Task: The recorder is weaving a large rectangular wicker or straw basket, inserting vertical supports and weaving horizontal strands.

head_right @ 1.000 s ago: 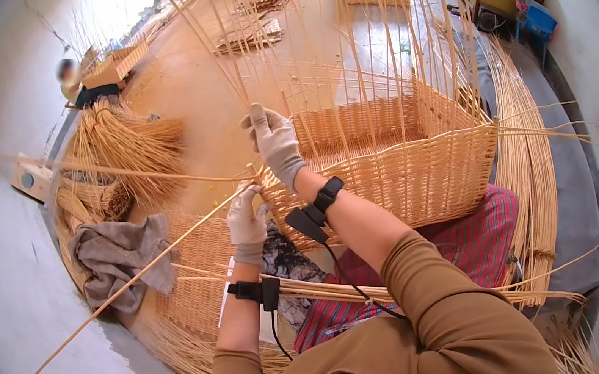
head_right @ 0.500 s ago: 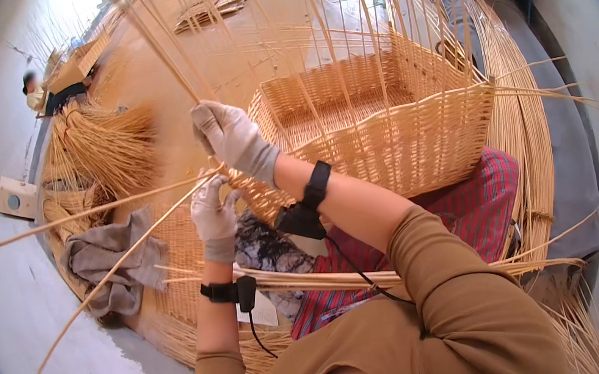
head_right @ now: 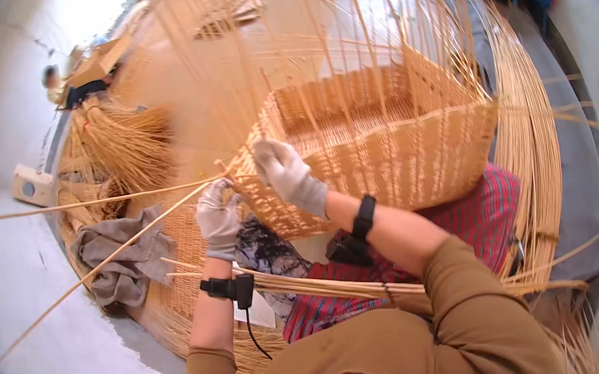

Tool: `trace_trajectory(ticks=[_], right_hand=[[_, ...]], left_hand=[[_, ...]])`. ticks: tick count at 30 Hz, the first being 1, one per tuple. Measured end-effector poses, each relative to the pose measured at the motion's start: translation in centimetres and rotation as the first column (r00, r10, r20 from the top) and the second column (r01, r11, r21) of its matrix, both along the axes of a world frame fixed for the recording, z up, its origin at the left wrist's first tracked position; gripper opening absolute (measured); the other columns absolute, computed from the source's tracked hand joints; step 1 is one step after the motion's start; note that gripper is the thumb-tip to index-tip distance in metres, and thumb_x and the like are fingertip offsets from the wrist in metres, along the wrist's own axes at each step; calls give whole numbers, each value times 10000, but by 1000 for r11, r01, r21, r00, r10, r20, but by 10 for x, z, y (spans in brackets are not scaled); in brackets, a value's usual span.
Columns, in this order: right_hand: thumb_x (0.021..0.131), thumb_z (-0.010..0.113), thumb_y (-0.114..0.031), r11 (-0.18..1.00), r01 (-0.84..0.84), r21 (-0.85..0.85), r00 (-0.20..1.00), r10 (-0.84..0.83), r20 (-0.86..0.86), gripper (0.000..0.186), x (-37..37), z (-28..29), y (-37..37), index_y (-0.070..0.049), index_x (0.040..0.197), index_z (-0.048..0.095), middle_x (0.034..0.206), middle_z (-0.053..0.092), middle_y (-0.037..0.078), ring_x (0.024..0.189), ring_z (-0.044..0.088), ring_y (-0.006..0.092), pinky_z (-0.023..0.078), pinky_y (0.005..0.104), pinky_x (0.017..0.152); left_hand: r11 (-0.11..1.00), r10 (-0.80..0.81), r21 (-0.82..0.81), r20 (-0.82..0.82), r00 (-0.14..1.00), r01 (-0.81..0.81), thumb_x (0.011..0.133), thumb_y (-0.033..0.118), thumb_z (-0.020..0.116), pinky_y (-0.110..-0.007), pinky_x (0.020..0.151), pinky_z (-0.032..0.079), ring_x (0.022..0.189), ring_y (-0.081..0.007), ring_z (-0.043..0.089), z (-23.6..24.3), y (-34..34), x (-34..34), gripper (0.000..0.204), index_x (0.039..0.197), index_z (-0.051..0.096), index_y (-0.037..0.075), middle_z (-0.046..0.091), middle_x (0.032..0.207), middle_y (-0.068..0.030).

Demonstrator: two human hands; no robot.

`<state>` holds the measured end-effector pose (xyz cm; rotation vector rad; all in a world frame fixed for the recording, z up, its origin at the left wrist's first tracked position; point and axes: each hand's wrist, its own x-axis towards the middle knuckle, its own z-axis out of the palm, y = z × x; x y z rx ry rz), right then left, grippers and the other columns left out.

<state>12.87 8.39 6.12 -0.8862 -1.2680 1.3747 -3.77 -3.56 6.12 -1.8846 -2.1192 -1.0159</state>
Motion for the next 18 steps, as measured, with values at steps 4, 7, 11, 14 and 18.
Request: trace_trajectory(ticks=[4, 7, 11, 14, 18], right_hand=[[1177, 407, -474, 967, -231, 104, 886, 254, -389, 524, 10, -23, -5, -83, 838, 497, 722, 492, 2, 614, 466, 146, 487, 340, 630], [1175, 446, -437, 935, -286, 210, 926, 326, -190, 472, 28, -29, -5, -80, 875, 524, 735, 512, 6, 628, 530, 165, 521, 358, 663], [1142, 575, -241, 987, 53, -149, 990, -72, -124, 194, 106, -32, 0, -58, 1107, 629, 984, 749, 88, 874, 759, 186, 592, 295, 724], [1129, 590, -192, 998, 39, -40, 994, -43, -105, 167, 140, -34, 5, -64, 1233, 614, 1071, 771, 115, 984, 769, 217, 600, 281, 770], [1080, 619, -98, 972, -31, 235, 990, -2, 141, 412, 88, 18, 38, -169, 1468, 504, 1262, 734, 240, 999, 773, 271, 625, 379, 851]], left_hand=[[981, 53, 189, -17, 998, -49, 985, 231, 789, -335, 720, 603, 780, -263, 748, 7, 2, 28, 225, 1141, 720, 85, 745, 928, -118], [993, 46, -115, 343, 938, -7, 1073, 331, 678, -362, 620, 602, 665, -260, 748, -6, 49, 46, 297, 1213, 693, 70, 733, 881, -132], [885, 214, -430, 717, 664, 179, 1135, 407, 547, -350, 435, 573, 542, -210, 714, -18, 78, 32, 417, 1349, 640, 62, 730, 895, -148], [886, 127, -335, 839, 529, 319, 1131, 258, 556, -325, 497, 609, 561, -208, 725, -14, 70, 31, 311, 1360, 626, 60, 742, 985, -143], [884, 219, -425, 746, 629, 196, 1082, 217, 633, -310, 526, 611, 572, -178, 732, 3, 65, 54, 237, 1243, 652, 45, 745, 869, -105]])
